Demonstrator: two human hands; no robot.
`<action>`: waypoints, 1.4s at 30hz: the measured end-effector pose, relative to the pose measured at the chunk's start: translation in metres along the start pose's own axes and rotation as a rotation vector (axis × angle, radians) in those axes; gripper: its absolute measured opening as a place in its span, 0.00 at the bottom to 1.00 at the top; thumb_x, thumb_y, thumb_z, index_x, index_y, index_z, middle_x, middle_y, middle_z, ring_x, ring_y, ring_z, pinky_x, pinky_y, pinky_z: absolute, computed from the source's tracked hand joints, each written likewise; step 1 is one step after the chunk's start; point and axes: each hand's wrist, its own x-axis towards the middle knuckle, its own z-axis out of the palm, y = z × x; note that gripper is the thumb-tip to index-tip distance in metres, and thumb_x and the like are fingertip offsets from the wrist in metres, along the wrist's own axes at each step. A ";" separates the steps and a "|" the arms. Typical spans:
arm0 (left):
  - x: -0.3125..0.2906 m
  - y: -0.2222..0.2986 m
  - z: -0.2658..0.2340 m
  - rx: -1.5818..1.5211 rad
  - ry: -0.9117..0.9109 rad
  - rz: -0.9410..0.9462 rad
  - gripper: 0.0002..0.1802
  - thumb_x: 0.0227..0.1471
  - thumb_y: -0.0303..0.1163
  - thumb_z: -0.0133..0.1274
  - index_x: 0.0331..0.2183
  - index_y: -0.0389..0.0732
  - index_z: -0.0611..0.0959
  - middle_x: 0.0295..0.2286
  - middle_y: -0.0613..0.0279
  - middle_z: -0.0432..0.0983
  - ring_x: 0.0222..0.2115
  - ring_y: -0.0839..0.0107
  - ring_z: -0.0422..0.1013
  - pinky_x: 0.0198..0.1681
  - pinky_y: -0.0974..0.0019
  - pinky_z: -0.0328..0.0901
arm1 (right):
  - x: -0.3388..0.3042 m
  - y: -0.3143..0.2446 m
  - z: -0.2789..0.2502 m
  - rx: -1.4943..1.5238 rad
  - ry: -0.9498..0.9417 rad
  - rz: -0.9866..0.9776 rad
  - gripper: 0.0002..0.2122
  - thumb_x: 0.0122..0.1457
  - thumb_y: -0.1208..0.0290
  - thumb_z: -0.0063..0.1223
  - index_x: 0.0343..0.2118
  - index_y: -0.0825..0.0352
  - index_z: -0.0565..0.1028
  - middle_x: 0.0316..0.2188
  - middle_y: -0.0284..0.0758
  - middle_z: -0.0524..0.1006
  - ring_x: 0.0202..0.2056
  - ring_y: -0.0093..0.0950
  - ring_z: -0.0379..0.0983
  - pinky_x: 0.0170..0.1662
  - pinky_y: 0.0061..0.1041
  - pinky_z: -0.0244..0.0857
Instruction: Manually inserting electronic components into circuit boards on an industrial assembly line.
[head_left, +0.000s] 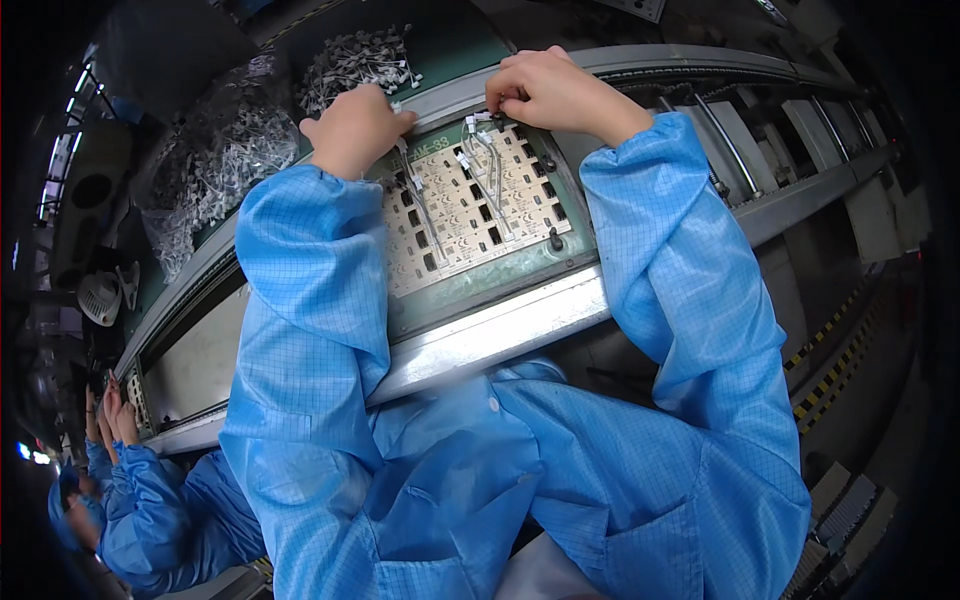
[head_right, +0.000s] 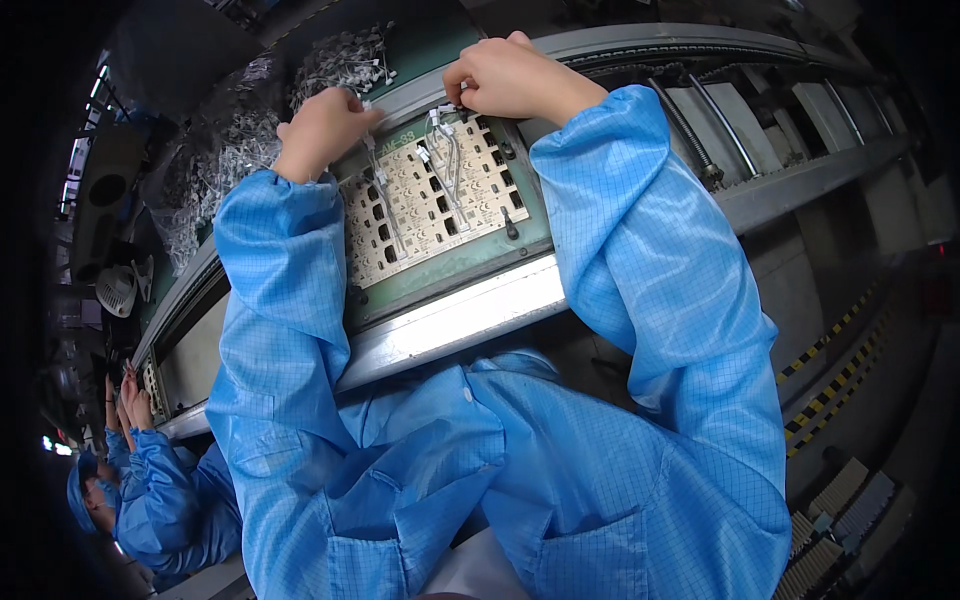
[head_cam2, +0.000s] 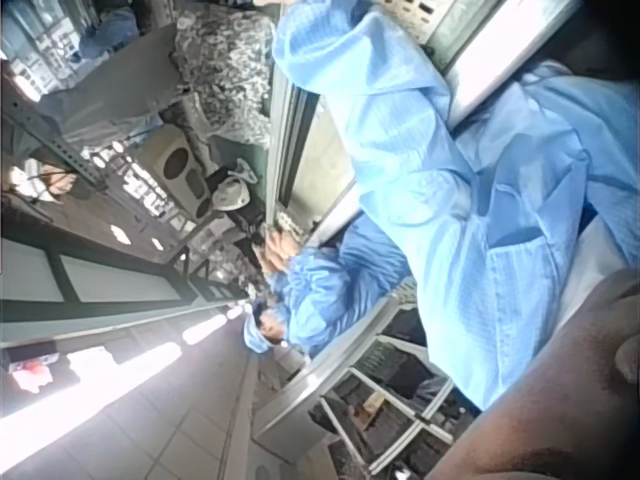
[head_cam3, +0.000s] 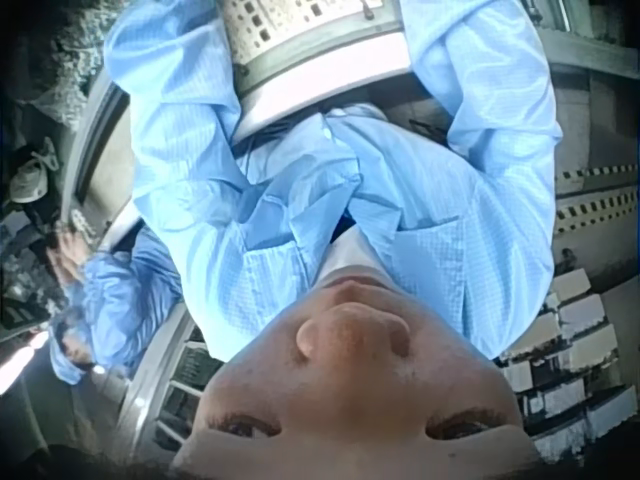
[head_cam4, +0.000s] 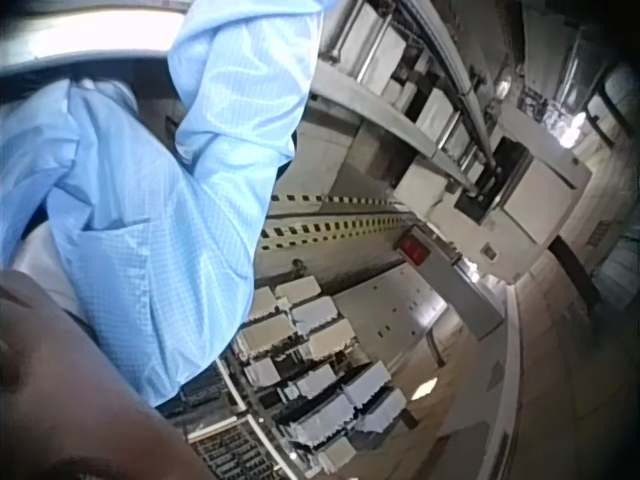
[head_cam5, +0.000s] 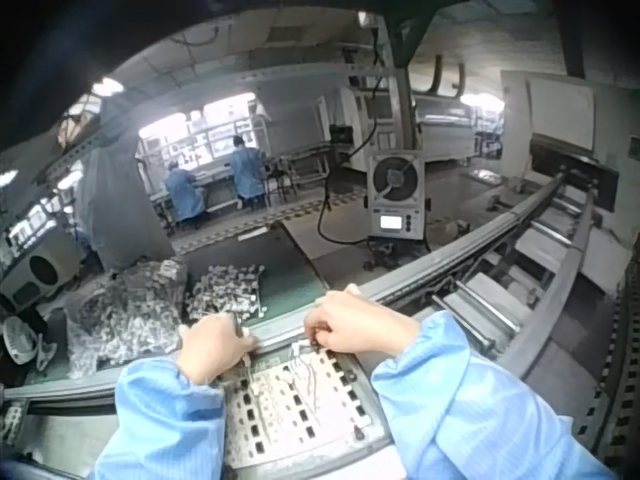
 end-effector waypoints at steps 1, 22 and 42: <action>0.004 -0.004 0.004 -0.079 0.039 -0.015 0.23 0.47 0.53 0.60 0.36 0.44 0.86 0.33 0.56 0.83 0.38 0.55 0.78 0.43 0.58 0.69 | 0.002 -0.002 0.000 0.000 -0.023 0.016 0.09 0.53 0.72 0.48 0.31 0.59 0.81 0.23 0.27 0.74 0.35 0.28 0.72 0.47 0.34 0.57; -0.042 0.019 0.028 -0.109 0.344 0.581 0.05 0.51 0.29 0.55 0.31 0.44 0.84 0.28 0.64 0.80 0.32 0.61 0.75 0.43 0.57 0.57 | 0.000 0.003 0.003 -0.027 0.084 -0.041 0.10 0.50 0.71 0.50 0.31 0.58 0.83 0.25 0.29 0.79 0.34 0.30 0.76 0.45 0.37 0.57; -0.022 -0.003 0.004 -0.267 0.422 0.312 0.13 0.53 0.39 0.51 0.35 0.44 0.87 0.30 0.52 0.82 0.34 0.53 0.79 0.39 0.51 0.71 | -0.009 0.003 0.005 -0.083 0.373 -0.320 0.05 0.55 0.71 0.53 0.30 0.64 0.79 0.30 0.34 0.77 0.37 0.32 0.73 0.43 0.33 0.65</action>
